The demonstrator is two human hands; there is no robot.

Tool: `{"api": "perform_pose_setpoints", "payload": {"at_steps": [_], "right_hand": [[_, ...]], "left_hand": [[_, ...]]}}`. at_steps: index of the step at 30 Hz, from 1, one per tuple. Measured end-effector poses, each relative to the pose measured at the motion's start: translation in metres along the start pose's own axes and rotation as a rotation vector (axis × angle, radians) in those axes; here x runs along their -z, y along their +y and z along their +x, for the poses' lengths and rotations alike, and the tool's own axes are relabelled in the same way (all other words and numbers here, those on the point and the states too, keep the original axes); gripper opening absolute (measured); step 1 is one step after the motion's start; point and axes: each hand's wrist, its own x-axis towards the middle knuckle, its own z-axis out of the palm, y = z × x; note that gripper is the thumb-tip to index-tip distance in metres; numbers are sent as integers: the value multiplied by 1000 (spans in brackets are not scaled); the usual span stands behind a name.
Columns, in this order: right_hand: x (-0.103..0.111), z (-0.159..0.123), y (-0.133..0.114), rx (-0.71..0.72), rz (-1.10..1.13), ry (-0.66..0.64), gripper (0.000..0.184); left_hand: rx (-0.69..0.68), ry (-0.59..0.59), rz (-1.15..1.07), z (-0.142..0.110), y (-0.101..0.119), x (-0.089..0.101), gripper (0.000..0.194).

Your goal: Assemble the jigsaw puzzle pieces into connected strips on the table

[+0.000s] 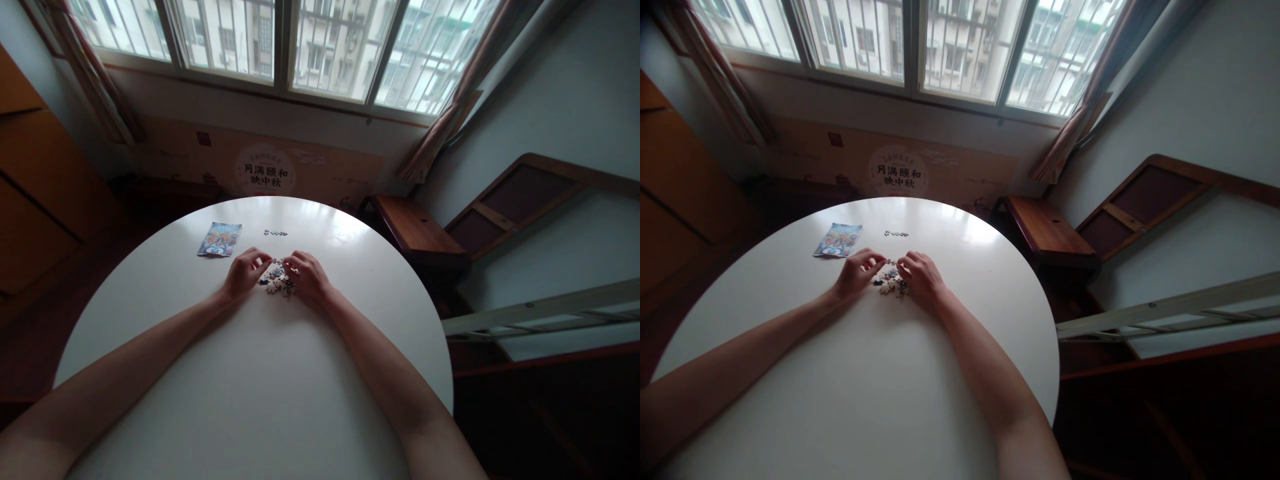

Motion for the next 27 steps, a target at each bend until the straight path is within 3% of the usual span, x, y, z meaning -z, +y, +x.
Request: {"api": "perform_pose_setpoints", "payload": {"at_steps": [27], "right_hand": [[-1,1,0,5,-22,20,15]], "left_hand": [[-12,-25,-13,0,-1,0,22]]}}
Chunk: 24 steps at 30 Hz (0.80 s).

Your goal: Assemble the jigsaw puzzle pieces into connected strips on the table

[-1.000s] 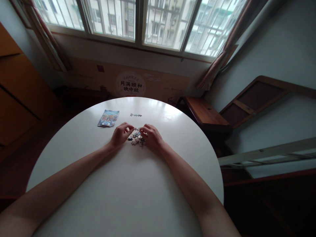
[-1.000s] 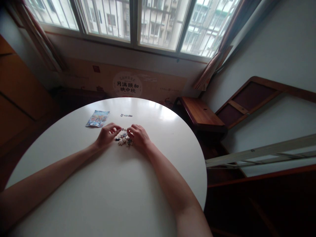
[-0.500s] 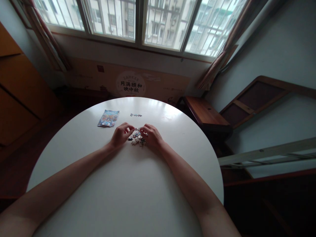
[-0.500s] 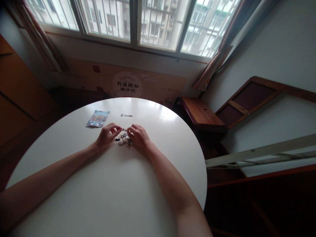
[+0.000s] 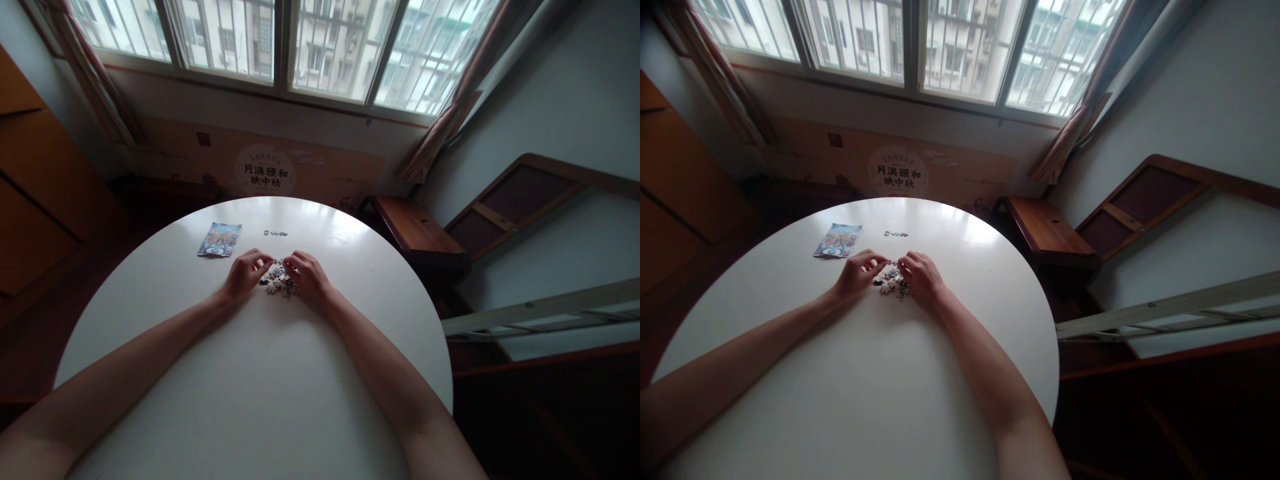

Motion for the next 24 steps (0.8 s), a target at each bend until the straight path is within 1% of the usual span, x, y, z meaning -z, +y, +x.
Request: {"api": "perform_pose_setpoints", "payload": {"at_steps": [7,24], "right_hand": [[1,-1,0,-5,25,7,15],[2,-1,-3,-3,21,29,9]], "left_hand": [[-9,17,10,0,0,0,18],[-39,3,10,-1,0,-1,18]]}}
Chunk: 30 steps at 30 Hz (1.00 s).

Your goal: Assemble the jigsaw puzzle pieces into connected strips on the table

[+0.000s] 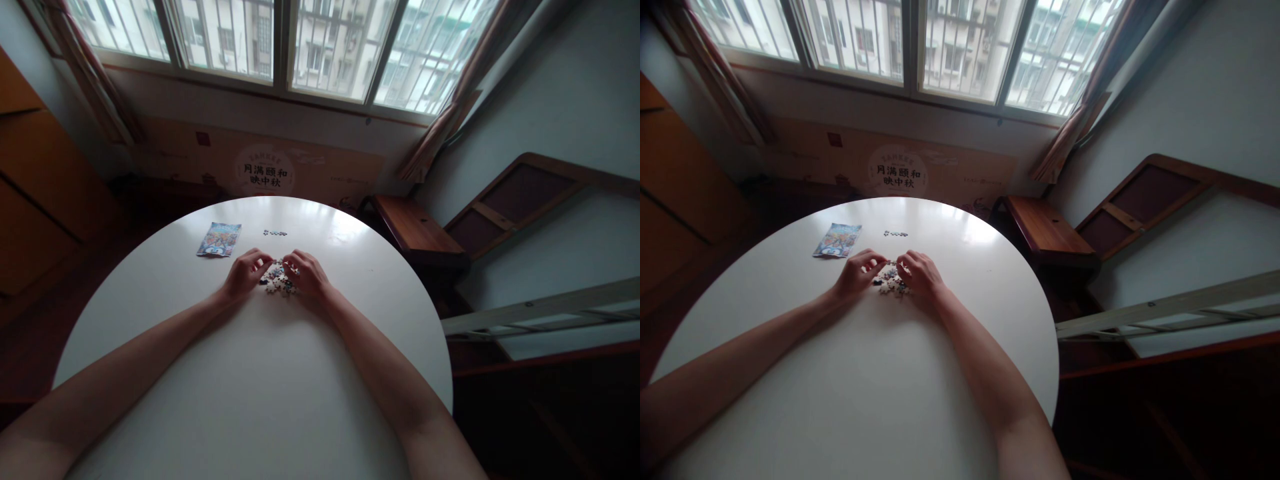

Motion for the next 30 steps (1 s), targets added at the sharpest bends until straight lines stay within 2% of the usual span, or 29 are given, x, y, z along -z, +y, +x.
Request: {"api": "perform_pose_setpoints", "payload": {"at_steps": [16,30], "right_hand": [[-2,0,1,1,30,-20,7],[-2,2,-1,-8,12,-4,16]], "left_hand": [[-8,2,5,0,-1,0,19],[12,23,19,-1,-2,-1,18]]}}
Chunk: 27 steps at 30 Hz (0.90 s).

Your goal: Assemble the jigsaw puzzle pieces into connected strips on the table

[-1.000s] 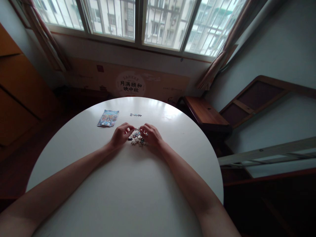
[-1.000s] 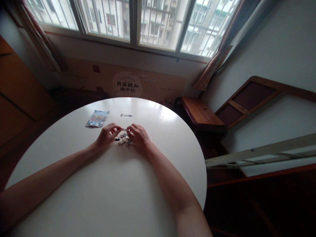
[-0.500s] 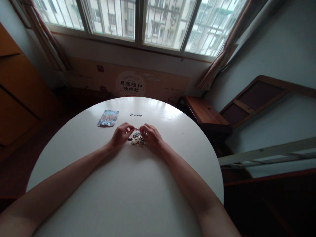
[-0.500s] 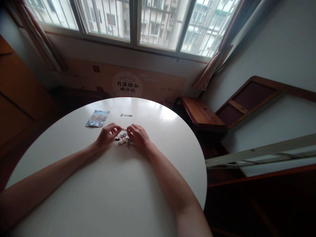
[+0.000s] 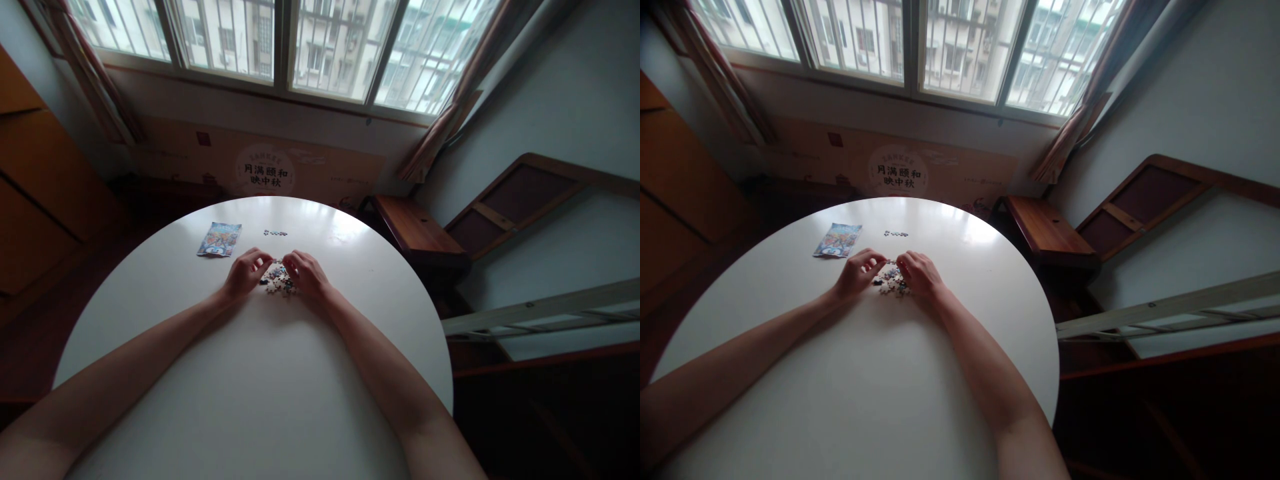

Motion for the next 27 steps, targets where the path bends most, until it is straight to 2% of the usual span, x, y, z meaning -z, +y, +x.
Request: {"api": "perform_pose_setpoints", "payload": {"at_steps": [27], "right_hand": [[2,0,-2,12,-14,17,17]], "left_hand": [[4,22,-50,1,8,3,18]]}}
